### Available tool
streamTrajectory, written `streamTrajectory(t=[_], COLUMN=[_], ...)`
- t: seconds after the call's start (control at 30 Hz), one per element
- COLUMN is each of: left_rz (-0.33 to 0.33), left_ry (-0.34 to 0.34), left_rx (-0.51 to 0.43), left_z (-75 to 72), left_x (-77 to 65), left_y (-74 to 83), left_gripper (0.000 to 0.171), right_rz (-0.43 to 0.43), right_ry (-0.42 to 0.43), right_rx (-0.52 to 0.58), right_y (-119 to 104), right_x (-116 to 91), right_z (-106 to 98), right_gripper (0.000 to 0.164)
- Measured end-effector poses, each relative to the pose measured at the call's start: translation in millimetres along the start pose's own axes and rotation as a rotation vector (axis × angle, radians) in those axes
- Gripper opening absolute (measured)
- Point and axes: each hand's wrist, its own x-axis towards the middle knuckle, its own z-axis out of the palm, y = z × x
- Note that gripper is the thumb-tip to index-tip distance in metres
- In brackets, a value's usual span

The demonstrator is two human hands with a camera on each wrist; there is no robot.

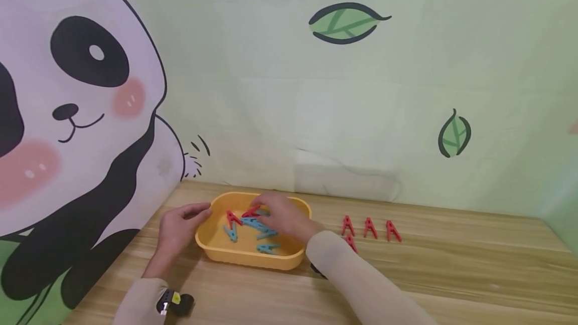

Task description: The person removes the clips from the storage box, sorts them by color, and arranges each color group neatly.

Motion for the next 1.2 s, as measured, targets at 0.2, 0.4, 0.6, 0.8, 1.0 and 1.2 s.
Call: streamTrajectory(t=[0.2, 0.4, 0.6, 0.8, 1.0, 1.2], left_rz=[0.002, -0.011, -0.033, -0.035, -0.028, -0.018], left_ry=[0.004, -0.002, -0.005, -0.005, -0.010, -0.007], left_rx=[0.003, -0.008, -0.010, -0.004, 0.003, 0.000], left_z=[-0.1, 1.4, 1.3, 0.8, 0.6, 0.5], left_x=[-0.3, -0.6, -0.6, -0.4, 0.3, 0.5], left_y=[0.4, 0.5, 1.1, 1.3, 1.4, 0.1], left_gripper=[0.032, 0.033, 0.033, 0.033, 0.034, 0.034], right_rz=[-0.032, -0.032, 0.002, 0.029, 0.041, 0.078], right_ry=[-0.038, -0.044, -0.044, -0.046, -0.047, -0.075], right_rx=[-0.054, -0.094, -0.118, -0.118, -0.114, -0.124], right_y=[-0.1, 1.0, 1.3, 0.5, 0.8, 0.2], right_x=[7.5, 11.0, 13.8, 14.0, 14.2, 13.2], right_z=[6.1, 12.6, 15.8, 17.9, 18.7, 19.0], right_gripper=[0.031, 0.028, 0.024, 0.018, 0.018, 0.022])
